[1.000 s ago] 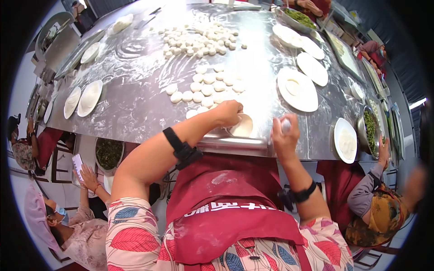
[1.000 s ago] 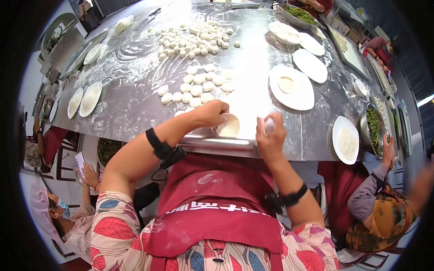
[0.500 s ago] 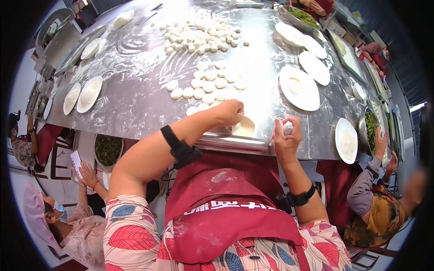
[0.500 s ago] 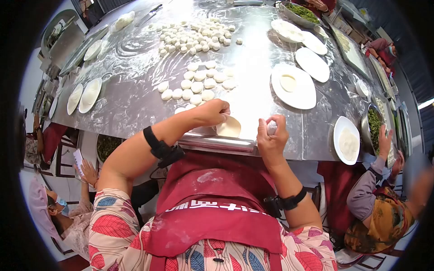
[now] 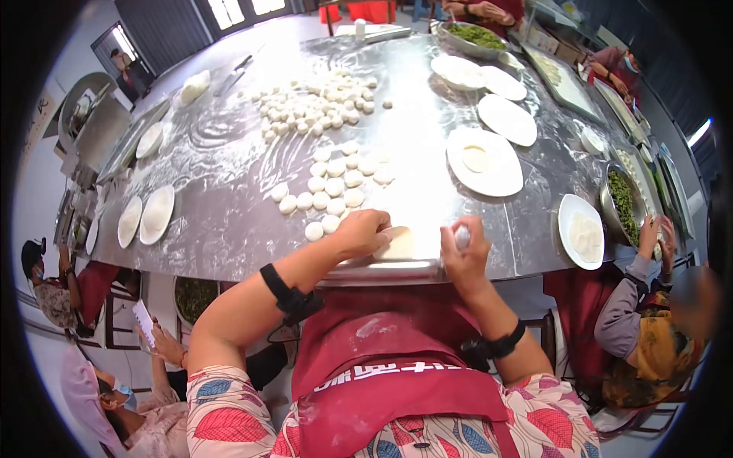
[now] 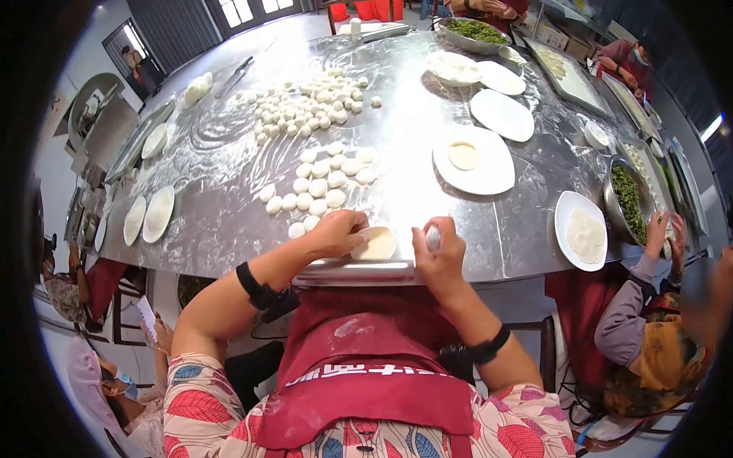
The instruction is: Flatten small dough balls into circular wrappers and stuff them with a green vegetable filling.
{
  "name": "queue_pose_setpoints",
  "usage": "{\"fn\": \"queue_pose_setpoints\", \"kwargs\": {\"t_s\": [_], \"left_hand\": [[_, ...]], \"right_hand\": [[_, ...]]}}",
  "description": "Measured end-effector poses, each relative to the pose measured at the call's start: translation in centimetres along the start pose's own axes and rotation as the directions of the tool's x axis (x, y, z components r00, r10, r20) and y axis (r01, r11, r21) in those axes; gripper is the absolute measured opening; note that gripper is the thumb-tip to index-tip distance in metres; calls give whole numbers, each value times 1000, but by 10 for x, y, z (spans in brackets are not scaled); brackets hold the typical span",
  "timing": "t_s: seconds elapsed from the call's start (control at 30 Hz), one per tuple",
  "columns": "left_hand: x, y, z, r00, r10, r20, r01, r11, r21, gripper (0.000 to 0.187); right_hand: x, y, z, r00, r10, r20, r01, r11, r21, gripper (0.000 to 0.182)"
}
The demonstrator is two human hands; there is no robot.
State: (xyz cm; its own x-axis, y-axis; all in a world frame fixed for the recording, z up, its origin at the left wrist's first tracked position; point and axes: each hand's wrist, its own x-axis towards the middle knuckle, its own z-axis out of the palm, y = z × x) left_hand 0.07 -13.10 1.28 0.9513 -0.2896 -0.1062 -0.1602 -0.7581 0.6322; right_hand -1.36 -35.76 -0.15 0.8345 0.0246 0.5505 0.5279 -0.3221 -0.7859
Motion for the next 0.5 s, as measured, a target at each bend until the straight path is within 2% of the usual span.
{"fn": "queue_pose_setpoints", "kwargs": {"t_s": [0.1,0.2,0.23,0.27,0.3,0.33,0.4,0.47,0.5], "left_hand": [[19,14,-11,986,-16,166,58,965,-257,17],[56,47,-15,977,-3,214,92,909,-407,16],[74,61,-13,977,32,209,80,859,-506,14],[90,74,-13,979,2,206,121,803,-584,13],[110,83,-9,979,34,200,122,690,-713,18],[138,80,-3,971,126,201,104,538,-837,26],[162,83,-17,983,120,137,55,524,-850,33],[172,67,-32,990,-87,113,140,728,-671,33],[174,51,-38,988,-124,96,157,766,-623,33]], "right_hand": [[-15,-16,-12,1000,-20,20,20,1000,13,23],[-8,-22,-15,985,-173,-9,173,985,-13,22],[-8,-20,-15,986,-169,-3,169,986,-6,22],[-6,-19,-14,983,-182,-11,182,983,-2,22],[-5,-18,-14,981,-192,-18,192,981,4,22],[-5,-17,-12,979,-200,-27,200,980,11,22],[-7,-16,-13,990,-144,-6,144,989,36,23],[-5,-18,-14,988,-154,3,154,987,44,23],[-4,-17,-14,986,-165,-4,165,986,35,23]]}}
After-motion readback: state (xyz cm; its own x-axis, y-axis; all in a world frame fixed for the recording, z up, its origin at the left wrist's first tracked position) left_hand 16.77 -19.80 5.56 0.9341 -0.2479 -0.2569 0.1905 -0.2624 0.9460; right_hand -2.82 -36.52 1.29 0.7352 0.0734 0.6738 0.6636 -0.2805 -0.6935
